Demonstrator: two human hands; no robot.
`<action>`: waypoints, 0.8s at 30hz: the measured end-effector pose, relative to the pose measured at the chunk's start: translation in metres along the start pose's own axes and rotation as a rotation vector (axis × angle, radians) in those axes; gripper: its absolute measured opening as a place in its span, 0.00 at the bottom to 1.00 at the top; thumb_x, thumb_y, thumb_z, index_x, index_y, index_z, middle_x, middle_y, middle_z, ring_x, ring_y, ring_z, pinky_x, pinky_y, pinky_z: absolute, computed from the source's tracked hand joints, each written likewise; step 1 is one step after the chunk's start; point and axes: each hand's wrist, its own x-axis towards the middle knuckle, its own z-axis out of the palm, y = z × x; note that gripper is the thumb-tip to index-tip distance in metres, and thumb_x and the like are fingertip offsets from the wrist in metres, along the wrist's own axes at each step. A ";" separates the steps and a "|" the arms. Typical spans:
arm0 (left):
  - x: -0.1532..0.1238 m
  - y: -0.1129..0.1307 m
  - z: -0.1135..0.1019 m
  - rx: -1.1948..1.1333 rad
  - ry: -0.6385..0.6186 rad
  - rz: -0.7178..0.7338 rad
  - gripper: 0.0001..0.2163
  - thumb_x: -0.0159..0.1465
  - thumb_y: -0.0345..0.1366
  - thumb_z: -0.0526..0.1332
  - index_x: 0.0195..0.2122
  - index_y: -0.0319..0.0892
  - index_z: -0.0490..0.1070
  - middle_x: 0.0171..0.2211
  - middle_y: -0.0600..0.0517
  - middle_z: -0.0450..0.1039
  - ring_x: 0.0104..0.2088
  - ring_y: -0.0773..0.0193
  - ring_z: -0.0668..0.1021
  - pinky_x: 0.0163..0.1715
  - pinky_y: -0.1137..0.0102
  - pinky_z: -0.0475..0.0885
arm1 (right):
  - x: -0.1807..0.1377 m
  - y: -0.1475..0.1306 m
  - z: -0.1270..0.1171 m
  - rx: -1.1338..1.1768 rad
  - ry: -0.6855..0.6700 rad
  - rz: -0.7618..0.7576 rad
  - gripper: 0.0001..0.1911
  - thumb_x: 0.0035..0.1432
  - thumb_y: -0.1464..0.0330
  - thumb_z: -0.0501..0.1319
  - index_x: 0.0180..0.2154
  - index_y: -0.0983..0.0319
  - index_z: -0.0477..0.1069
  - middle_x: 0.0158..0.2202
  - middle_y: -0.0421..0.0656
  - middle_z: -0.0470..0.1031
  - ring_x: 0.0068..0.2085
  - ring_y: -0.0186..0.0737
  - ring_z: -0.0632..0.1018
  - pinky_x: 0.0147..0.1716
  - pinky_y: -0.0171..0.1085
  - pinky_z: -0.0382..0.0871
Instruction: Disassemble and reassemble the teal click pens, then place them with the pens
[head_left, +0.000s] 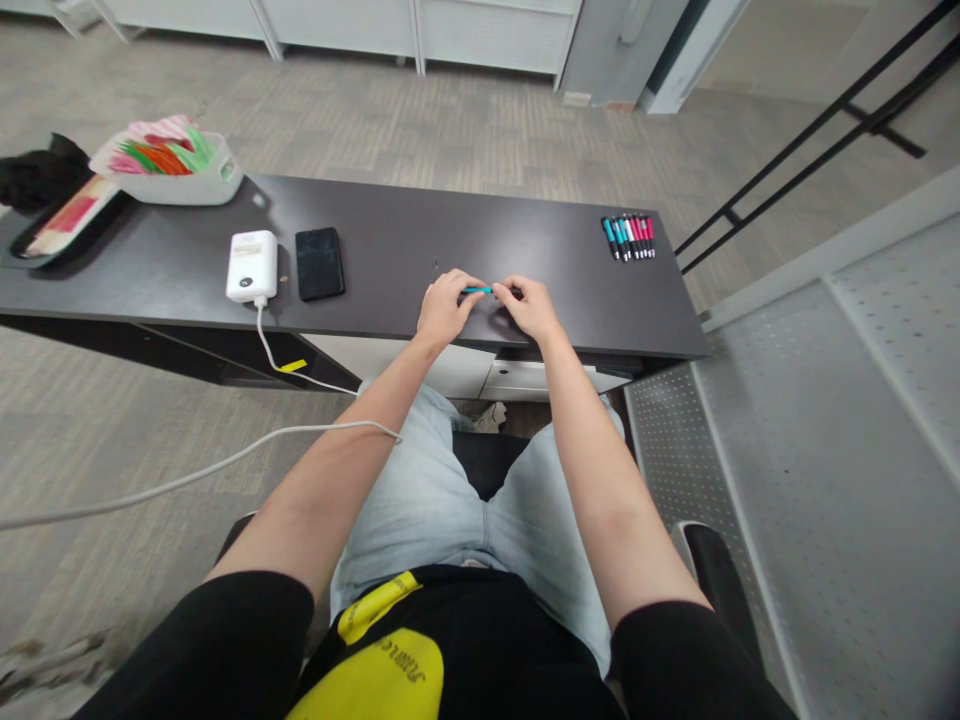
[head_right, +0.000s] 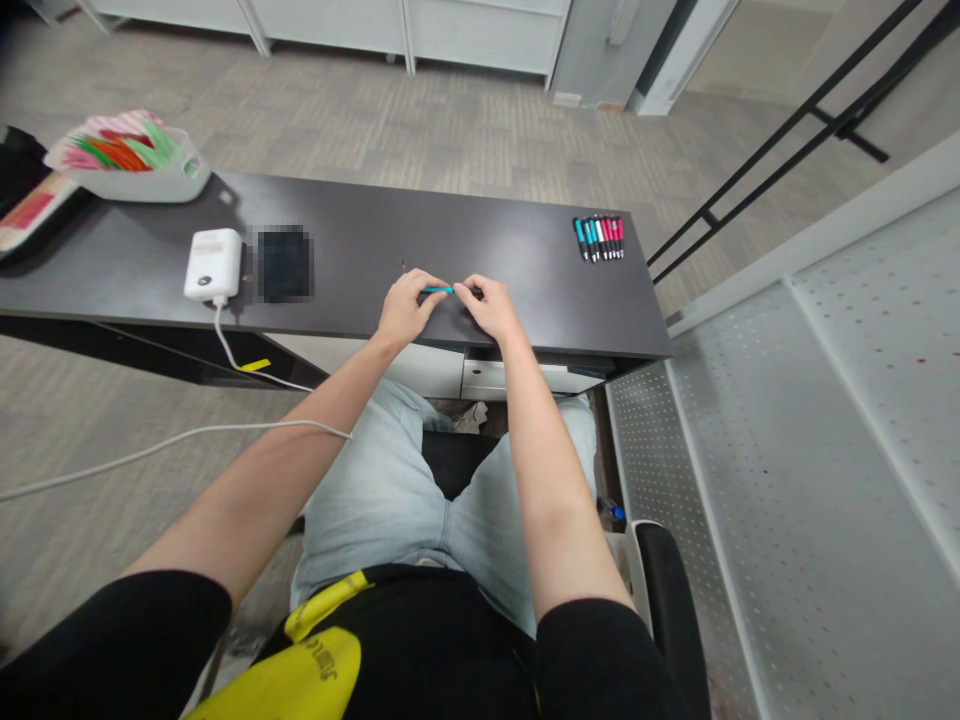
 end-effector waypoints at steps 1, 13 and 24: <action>0.000 0.001 0.000 -0.008 -0.004 -0.001 0.05 0.77 0.34 0.69 0.47 0.51 0.85 0.55 0.47 0.88 0.59 0.47 0.84 0.65 0.53 0.77 | 0.000 0.000 0.000 0.002 0.007 0.008 0.25 0.73 0.46 0.74 0.32 0.55 0.76 0.31 0.40 0.77 0.36 0.45 0.74 0.45 0.45 0.73; 0.000 -0.001 0.002 -0.061 0.048 -0.023 0.04 0.75 0.35 0.71 0.42 0.53 0.84 0.51 0.46 0.88 0.57 0.43 0.84 0.64 0.49 0.78 | 0.002 0.005 0.003 0.121 0.032 0.009 0.25 0.62 0.42 0.82 0.37 0.54 0.80 0.32 0.39 0.81 0.35 0.45 0.75 0.42 0.44 0.76; -0.005 0.006 -0.002 0.006 0.045 0.012 0.04 0.77 0.38 0.69 0.43 0.52 0.85 0.52 0.44 0.86 0.58 0.39 0.82 0.63 0.46 0.75 | 0.004 0.008 0.005 0.147 0.015 0.005 0.28 0.61 0.40 0.82 0.35 0.55 0.79 0.33 0.41 0.81 0.36 0.45 0.75 0.41 0.44 0.74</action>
